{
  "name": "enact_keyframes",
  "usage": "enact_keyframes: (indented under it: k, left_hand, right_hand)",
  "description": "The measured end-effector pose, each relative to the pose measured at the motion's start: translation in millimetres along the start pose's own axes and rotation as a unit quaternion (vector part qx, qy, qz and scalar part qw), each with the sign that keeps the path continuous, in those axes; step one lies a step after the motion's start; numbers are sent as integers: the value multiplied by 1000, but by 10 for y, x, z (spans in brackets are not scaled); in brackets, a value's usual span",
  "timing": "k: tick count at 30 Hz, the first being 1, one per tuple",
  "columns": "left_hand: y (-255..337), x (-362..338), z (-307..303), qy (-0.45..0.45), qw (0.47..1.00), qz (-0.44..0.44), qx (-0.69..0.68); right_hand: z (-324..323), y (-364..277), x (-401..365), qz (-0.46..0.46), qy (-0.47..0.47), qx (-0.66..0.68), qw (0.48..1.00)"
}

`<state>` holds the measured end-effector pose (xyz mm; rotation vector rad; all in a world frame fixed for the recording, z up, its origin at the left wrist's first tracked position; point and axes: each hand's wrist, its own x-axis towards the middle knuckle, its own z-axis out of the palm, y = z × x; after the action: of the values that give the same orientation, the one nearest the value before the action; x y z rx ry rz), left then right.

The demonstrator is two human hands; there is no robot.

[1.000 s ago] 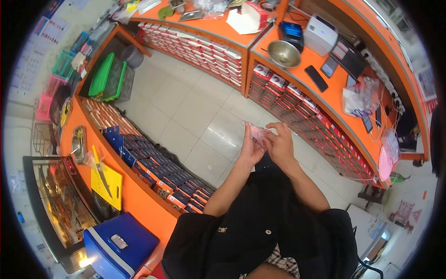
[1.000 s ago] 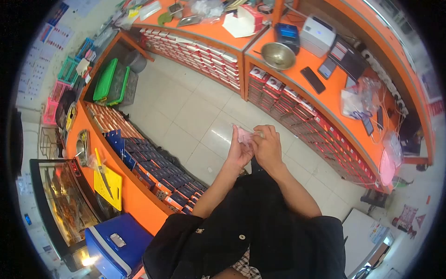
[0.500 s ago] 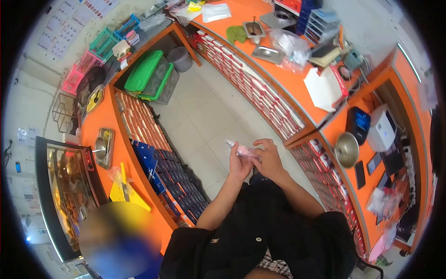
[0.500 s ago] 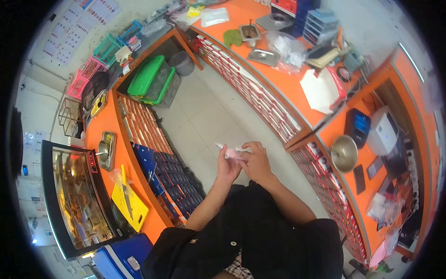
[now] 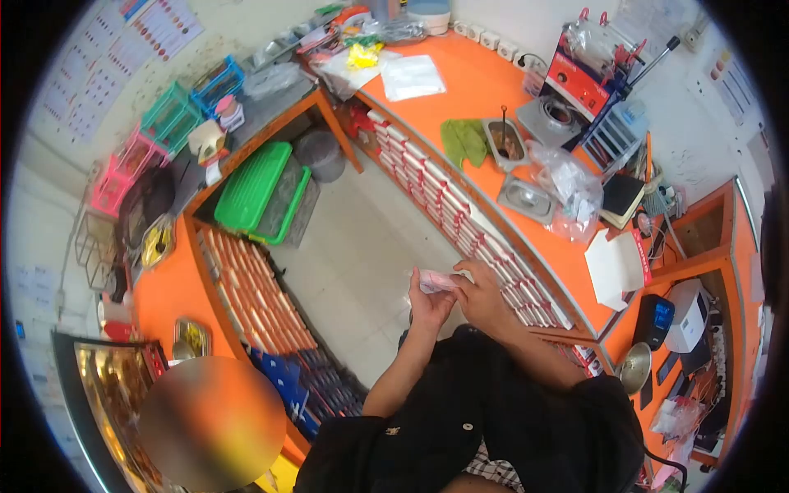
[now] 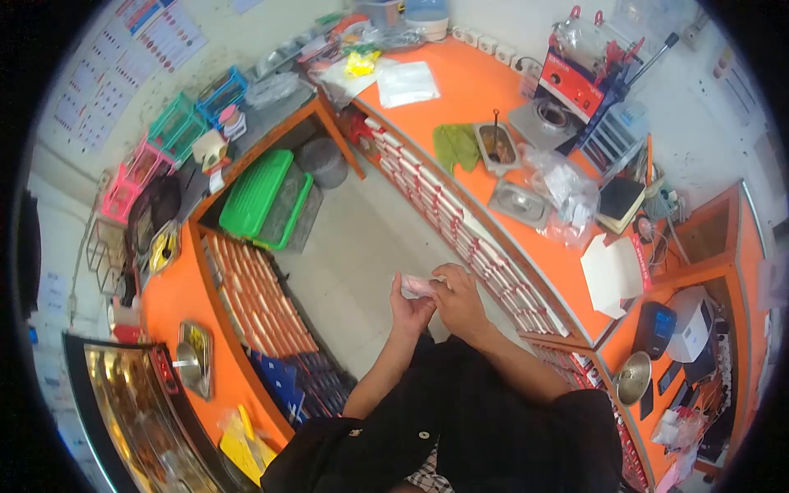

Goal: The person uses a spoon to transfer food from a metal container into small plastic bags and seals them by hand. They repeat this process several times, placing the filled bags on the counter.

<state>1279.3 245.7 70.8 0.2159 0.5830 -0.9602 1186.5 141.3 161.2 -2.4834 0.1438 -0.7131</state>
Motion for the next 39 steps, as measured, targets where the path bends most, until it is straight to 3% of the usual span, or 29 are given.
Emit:
enact_keyframes:
  k: [9, 11, 12, 13, 15, 17, 19, 21, 26, 31, 33, 34, 36, 38, 39]
  left_hand:
    - [413, 1395, 1171, 39, 991, -73, 108]
    - [457, 1848, 1331, 59, 989, -84, 108]
    - [512, 2147, 1302, 20, 983, -85, 161]
    - [555, 2327, 1360, -14, 973, -86, 213]
    - [578, 2709, 1645, 24, 959, -83, 271]
    - [533, 2995, 1994, 64, 922, -42, 379]
    - [550, 3443, 2183, 70, 908, -41, 411]
    - [590, 3950, 2196, 47, 892, -86, 442]
    - [584, 4656, 2610, 81, 840, -142, 518]
    - [682, 5190, 2910, 45, 777, -236, 582]
    - [733, 5753, 2868, -97, 566, -5, 819]
    - [640, 5799, 3152, -108, 564, -12, 818]
    - [460, 5715, 3754, -169, 451, 41, 875]
    - [239, 5999, 3683, -99, 256, 134, 952]
    - [227, 5930, 3657, -111, 259, 123, 952]
  right_hand:
    - [-16, 729, 1190, 192, 103, 25, 976]
    - [-152, 996, 1460, 195, 145, 38, 969]
    - [-244, 1144, 1551, 238, 147, 33, 959]
    - [-326, 1270, 1611, 285, 146, 31, 947]
    - [-487, 1603, 1699, 303, 153, 8, 941]
    - [-547, 1868, 1684, 375, 198, 99, 900]
    - [-649, 1960, 1839, 376, 218, 138, 890]
    - [-681, 2096, 1844, 408, 241, 209, 855]
    - [-628, 2140, 1868, 454, 273, 237, 814]
    - [-452, 1996, 2001, 504, 329, 204, 772]
    - [-438, 2024, 2130, 508, 344, 162, 773]
    - [-406, 2029, 2163, 511, 360, 159, 764]
    - [-349, 1943, 2301, 524, 381, 170, 743]
    - [-288, 1958, 2394, 542, 381, 182, 726]
    - [-234, 2024, 2404, 548, 394, 185, 715]
